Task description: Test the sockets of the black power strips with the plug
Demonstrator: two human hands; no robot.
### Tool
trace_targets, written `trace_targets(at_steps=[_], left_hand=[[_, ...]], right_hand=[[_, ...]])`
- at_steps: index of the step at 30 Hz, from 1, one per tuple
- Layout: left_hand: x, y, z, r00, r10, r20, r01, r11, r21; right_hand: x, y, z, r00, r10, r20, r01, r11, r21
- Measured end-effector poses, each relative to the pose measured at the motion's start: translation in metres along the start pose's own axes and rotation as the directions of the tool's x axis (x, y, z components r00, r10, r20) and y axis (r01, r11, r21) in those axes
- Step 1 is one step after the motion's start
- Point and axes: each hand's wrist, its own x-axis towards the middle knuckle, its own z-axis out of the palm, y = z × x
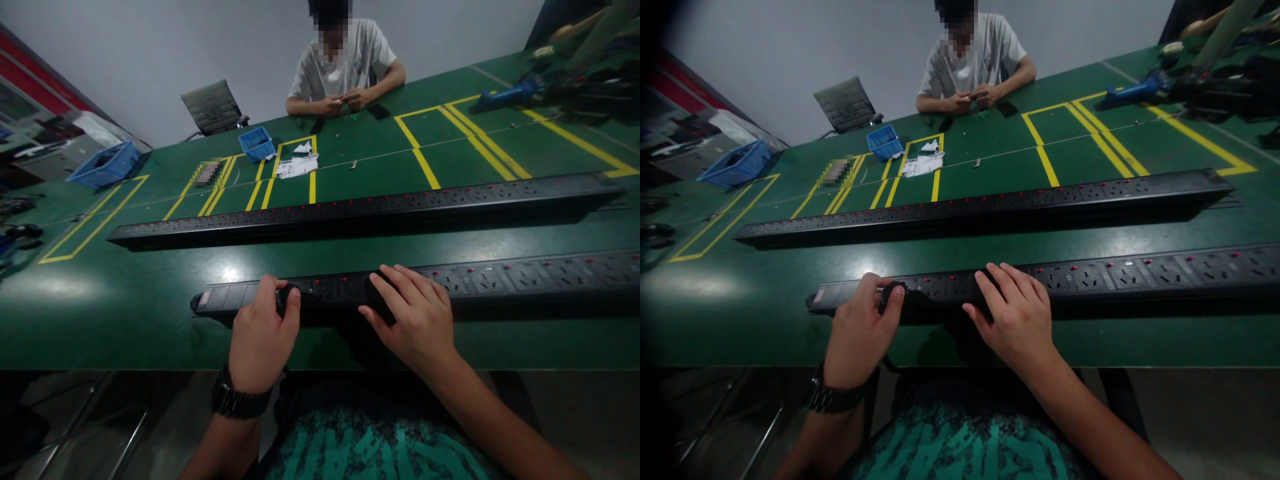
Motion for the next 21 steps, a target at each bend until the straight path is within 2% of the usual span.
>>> trace_targets(at_steps=[8,15,21], left_hand=[[-0.0014,0.0039,0.0021,0.999,-0.02,-0.043,0.024,0.996,0.091],[-0.0026,-0.0022,-0.0055,0.997,0.015,0.076,-0.017,1.0,0.025],[-0.0023,0.002,-0.0041,0.997,0.052,0.056,-0.058,0.991,0.117]], right_hand=[[-0.0005,-0.0004,0.0014,1.0,0.011,-0.011,-0.011,1.0,0.008],[-0.0006,-0.0005,-0.0008,1.0,0.011,0.004,-0.011,1.0,0.01],[-0.0005,-0.0006,-0.0008,1.0,0.02,0.009,-0.02,1.0,0.015]])
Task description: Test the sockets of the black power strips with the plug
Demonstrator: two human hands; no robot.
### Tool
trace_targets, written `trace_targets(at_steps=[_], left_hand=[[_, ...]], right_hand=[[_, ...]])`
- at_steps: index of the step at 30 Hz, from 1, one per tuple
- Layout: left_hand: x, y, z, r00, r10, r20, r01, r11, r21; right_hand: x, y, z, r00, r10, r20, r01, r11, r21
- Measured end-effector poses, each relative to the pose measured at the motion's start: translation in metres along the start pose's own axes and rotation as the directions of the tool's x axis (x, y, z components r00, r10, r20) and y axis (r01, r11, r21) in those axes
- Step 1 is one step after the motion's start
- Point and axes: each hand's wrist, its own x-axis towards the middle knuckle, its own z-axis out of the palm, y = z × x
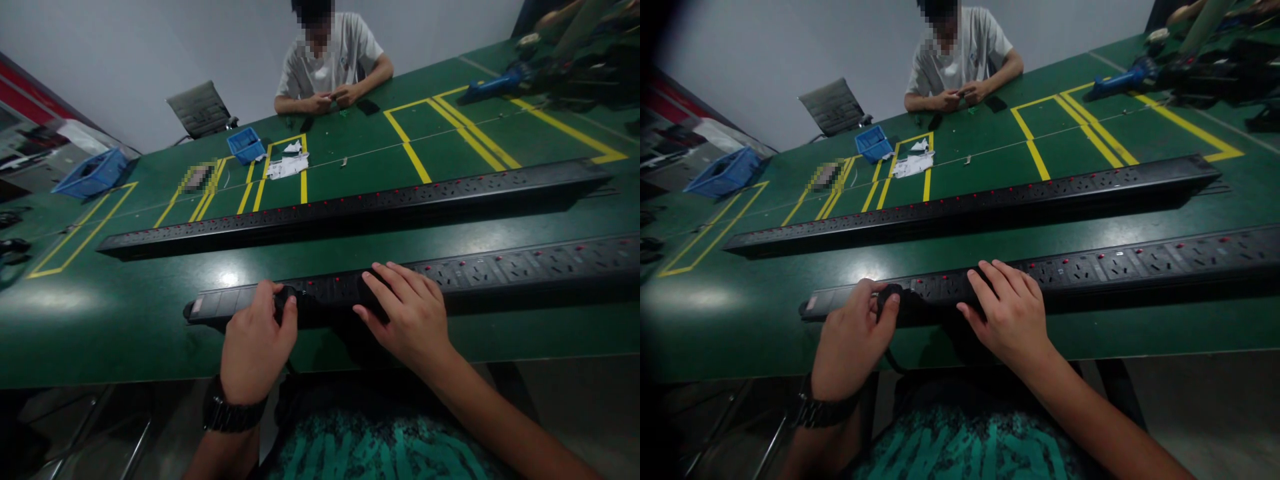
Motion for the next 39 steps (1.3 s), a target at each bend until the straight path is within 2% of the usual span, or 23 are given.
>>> trace_targets(at_steps=[3,10,13,24,30,35,39], left_hand=[[0.003,0.003,-0.001,1.0,0.015,0.018,-0.015,1.0,0.027],[0.008,0.002,-0.002,0.998,0.026,0.065,-0.024,0.999,-0.035],[0.007,0.001,0.002,0.999,0.024,0.03,-0.023,0.999,-0.022],[0.003,-0.005,0.011,0.998,0.014,-0.056,-0.025,0.98,-0.198],[0.001,-0.003,0.017,0.986,-0.01,-0.165,-0.021,0.982,-0.187],[-0.008,-0.011,-0.002,0.951,-0.074,-0.301,0.015,0.98,-0.196],[-0.008,-0.043,-0.023,0.913,-0.143,-0.383,0.086,0.983,-0.161]], right_hand=[[0.0,0.0,0.0,1.0,-0.001,-0.002,0.001,1.0,0.003],[0.0,0.0,0.0,1.0,-0.003,0.001,0.003,1.0,0.0],[-0.001,0.0,0.0,1.0,-0.002,-0.004,0.002,1.0,0.002],[0.0,-0.001,-0.001,1.0,-0.002,0.001,0.002,1.0,-0.001],[0.0,-0.002,0.0,1.0,0.01,0.011,-0.01,1.0,0.003],[0.0,-0.002,-0.001,1.0,0.011,0.019,-0.011,1.0,0.003],[0.001,-0.002,-0.001,1.0,0.002,0.004,-0.002,1.0,-0.004]])
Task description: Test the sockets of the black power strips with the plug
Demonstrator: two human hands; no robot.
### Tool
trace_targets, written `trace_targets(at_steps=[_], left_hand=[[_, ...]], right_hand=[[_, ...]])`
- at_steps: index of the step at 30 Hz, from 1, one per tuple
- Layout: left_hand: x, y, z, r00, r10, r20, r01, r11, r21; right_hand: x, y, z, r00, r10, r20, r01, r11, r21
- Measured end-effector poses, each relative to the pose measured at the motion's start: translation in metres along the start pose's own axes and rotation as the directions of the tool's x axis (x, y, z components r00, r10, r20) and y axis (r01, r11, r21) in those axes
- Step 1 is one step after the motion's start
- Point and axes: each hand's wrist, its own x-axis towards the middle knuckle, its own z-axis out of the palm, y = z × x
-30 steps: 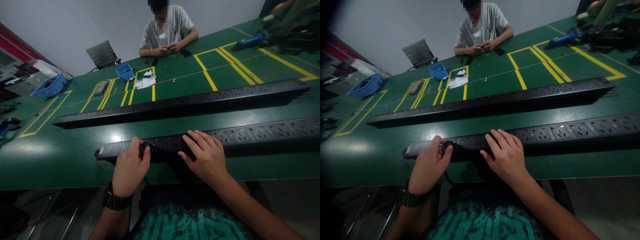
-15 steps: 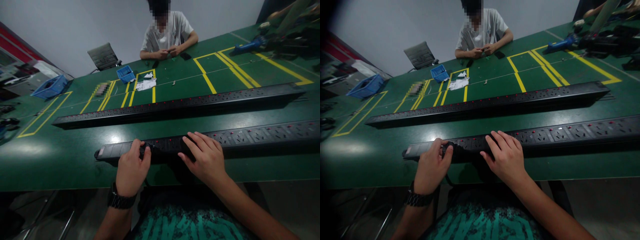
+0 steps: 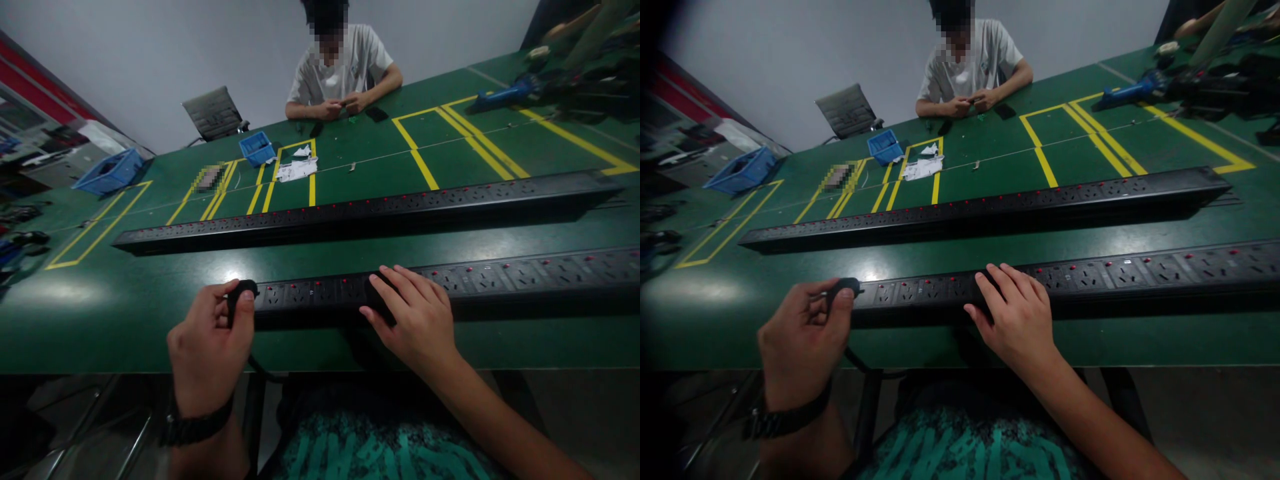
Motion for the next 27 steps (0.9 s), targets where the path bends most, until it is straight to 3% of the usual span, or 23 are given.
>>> trace_targets(at_steps=[6,13,27], left_hand=[[0.004,-0.032,0.008,0.979,0.109,0.172,-0.106,0.994,-0.03],[-0.004,-0.024,0.026,0.969,0.137,0.205,-0.129,0.99,-0.053],[-0.002,-0.016,0.029,0.953,0.119,0.279,-0.141,0.988,0.059]], right_hand=[[-0.001,0.0,0.002,1.0,0.001,-0.007,-0.001,1.0,-0.007],[-0.001,0.001,0.002,1.0,-0.005,-0.023,0.004,1.0,-0.019],[-0.001,0.0,0.001,1.0,0.008,-0.001,-0.008,1.0,0.013]])
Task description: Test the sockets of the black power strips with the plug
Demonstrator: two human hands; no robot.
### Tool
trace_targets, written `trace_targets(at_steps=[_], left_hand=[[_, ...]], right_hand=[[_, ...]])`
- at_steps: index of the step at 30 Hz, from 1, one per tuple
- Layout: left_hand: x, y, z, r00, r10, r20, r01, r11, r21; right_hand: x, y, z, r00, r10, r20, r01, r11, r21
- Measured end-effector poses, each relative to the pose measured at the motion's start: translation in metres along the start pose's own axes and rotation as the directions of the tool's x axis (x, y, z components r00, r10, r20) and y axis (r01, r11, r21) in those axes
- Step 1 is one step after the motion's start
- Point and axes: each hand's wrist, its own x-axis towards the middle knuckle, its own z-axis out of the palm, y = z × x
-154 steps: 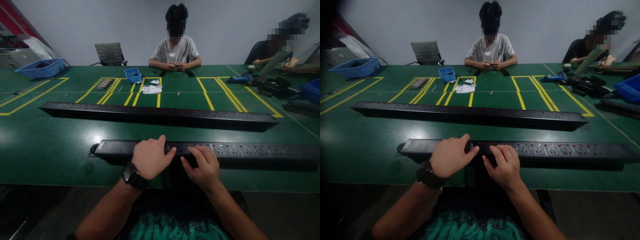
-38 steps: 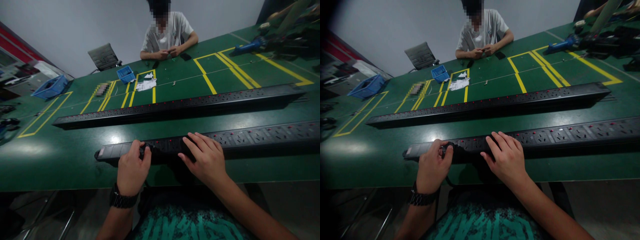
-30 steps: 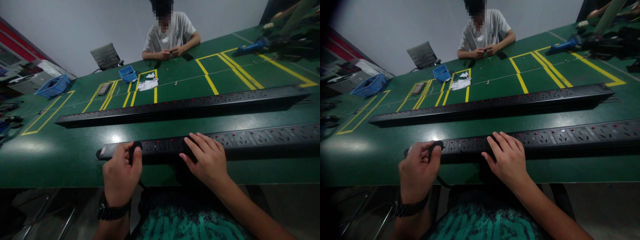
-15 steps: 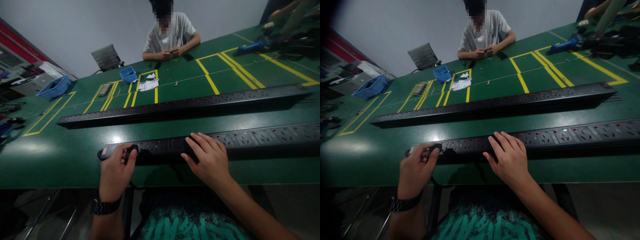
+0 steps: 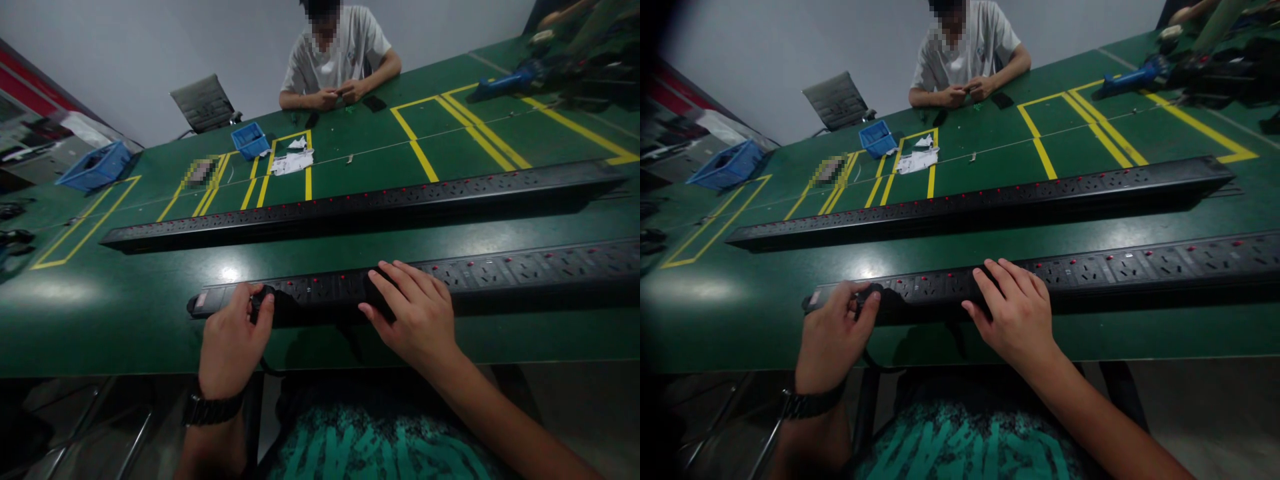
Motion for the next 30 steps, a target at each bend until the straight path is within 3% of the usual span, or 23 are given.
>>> trace_targets(at_steps=[5,18,25,27,30], left_hand=[[0.0,-0.004,0.002,0.999,-0.018,0.027,0.021,0.995,-0.098],[-0.005,-0.007,0.014,0.995,-0.082,-0.048,0.074,0.986,-0.152],[-0.003,-0.006,0.011,0.995,-0.092,-0.024,0.088,0.985,-0.15],[-0.004,-0.004,0.007,0.993,-0.103,-0.059,0.092,0.982,-0.166],[-0.009,0.004,-0.002,0.967,-0.147,-0.21,0.105,0.974,-0.2]], right_hand=[[0.0,0.0,0.0,1.0,0.005,0.007,-0.005,1.0,-0.003],[0.001,-0.001,0.0,1.0,0.0,-0.009,0.0,1.0,-0.001],[-0.001,0.0,-0.003,1.0,-0.014,0.016,0.014,1.0,-0.001],[-0.002,0.0,-0.003,1.0,-0.014,0.015,0.014,1.0,-0.007],[-0.002,0.0,-0.003,1.0,-0.01,0.016,0.011,1.0,-0.016]])
